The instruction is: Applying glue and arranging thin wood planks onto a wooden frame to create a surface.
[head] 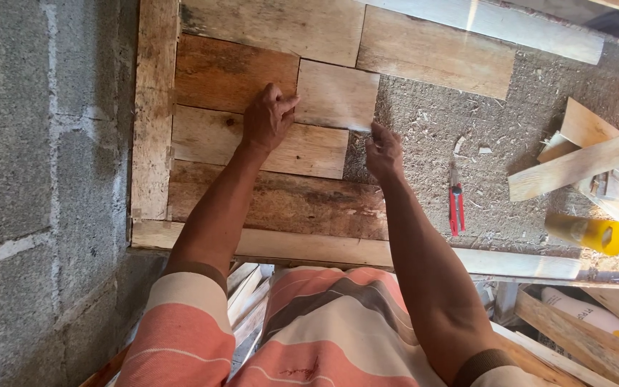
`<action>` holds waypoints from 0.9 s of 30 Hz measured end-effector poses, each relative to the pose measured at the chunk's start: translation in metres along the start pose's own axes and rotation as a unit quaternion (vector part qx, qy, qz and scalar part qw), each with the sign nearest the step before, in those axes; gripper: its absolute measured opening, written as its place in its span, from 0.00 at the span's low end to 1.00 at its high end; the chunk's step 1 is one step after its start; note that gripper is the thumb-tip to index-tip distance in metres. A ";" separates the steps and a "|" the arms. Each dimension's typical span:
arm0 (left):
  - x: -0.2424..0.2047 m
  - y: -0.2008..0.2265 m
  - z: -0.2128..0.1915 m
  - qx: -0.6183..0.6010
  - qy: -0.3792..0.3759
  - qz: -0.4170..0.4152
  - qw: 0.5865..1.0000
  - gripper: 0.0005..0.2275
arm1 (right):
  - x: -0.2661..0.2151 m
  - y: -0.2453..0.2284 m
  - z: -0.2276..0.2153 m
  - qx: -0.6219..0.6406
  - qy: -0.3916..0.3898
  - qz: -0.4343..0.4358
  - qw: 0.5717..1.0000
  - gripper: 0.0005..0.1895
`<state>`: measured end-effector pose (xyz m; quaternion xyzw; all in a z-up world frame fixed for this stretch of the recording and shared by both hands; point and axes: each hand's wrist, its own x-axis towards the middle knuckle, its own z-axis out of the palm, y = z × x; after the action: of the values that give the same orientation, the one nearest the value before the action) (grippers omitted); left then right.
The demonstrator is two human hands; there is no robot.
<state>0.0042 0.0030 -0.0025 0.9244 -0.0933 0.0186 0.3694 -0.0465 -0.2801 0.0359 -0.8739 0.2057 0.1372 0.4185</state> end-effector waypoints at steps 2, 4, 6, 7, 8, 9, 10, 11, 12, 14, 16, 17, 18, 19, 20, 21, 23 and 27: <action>0.000 -0.002 0.004 0.010 0.003 0.007 1.000 0.17 | 0.003 0.004 0.001 -0.008 -0.003 -0.008 1.000 0.21; -0.001 0.000 0.004 0.020 0.004 0.014 1.000 0.19 | 0.004 0.006 0.001 -0.016 -0.007 -0.013 1.000 0.22; 0.000 0.005 0.000 0.048 -0.009 0.013 0.999 0.21 | 0.005 0.005 0.002 -0.006 -0.009 -0.003 1.000 0.25; 0.000 0.005 0.000 0.048 -0.010 0.014 0.999 0.21 | 0.004 0.004 0.002 -0.006 -0.008 -0.003 1.000 0.25; 0.000 0.006 0.000 0.055 -0.011 0.017 0.998 0.22 | 0.003 0.003 0.001 -0.008 -0.013 0.002 1.000 0.26; 0.001 0.006 -0.001 0.063 -0.012 0.021 0.998 0.22 | 0.003 0.002 0.000 -0.011 -0.017 0.005 1.000 0.27; 0.003 0.008 -0.002 0.063 -0.011 0.021 0.998 0.22 | 0.002 0.001 0.000 -0.011 -0.017 0.005 1.000 0.27; 0.004 0.009 -0.003 0.078 -0.026 0.027 0.996 0.23 | 0.002 0.000 0.000 -0.018 -0.018 0.009 1.000 0.26; 0.006 0.010 -0.004 0.093 -0.040 0.033 0.994 0.23 | 0.001 -0.001 0.000 -0.024 -0.019 0.012 0.999 0.26; 0.006 0.006 -0.001 0.088 -0.039 0.038 0.995 0.23 | -0.001 -0.001 0.000 -0.029 -0.019 0.007 0.999 0.26; 0.007 0.007 -0.002 0.083 -0.037 0.044 0.995 0.24 | -0.002 -0.002 -0.001 -0.032 -0.018 0.001 0.999 0.26; 0.007 0.010 -0.004 0.083 -0.037 0.039 0.995 0.24 | -0.001 -0.002 -0.001 -0.036 -0.018 0.006 0.999 0.27; 0.007 0.012 -0.006 0.082 -0.037 0.035 0.995 0.24 | -0.001 -0.002 -0.001 -0.040 -0.019 0.011 0.999 0.27; 0.006 0.012 -0.005 0.082 -0.037 0.035 0.995 0.24 | 0.000 0.000 -0.001 -0.040 -0.019 0.012 0.999 0.27; 0.006 0.011 -0.004 0.078 -0.032 0.042 0.996 0.24 | 0.000 0.002 0.000 -0.043 -0.020 0.008 0.999 0.28; 0.005 0.009 -0.004 0.073 -0.027 0.048 0.996 0.23 | 0.001 0.004 0.001 -0.045 -0.022 0.005 0.999 0.28; 0.004 0.007 -0.001 0.068 -0.016 0.052 0.996 0.24 | 0.001 0.006 0.002 -0.041 -0.017 -0.002 0.999 0.28; 0.004 0.003 0.003 0.068 -0.004 0.060 0.996 0.23 | -0.002 0.008 0.003 -0.019 -0.001 -0.021 1.000 0.28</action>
<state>0.0074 -0.0016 -0.0018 0.9402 -0.1488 0.0437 0.3033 -0.0519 -0.2821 0.0297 -0.8858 0.1843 0.1332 0.4044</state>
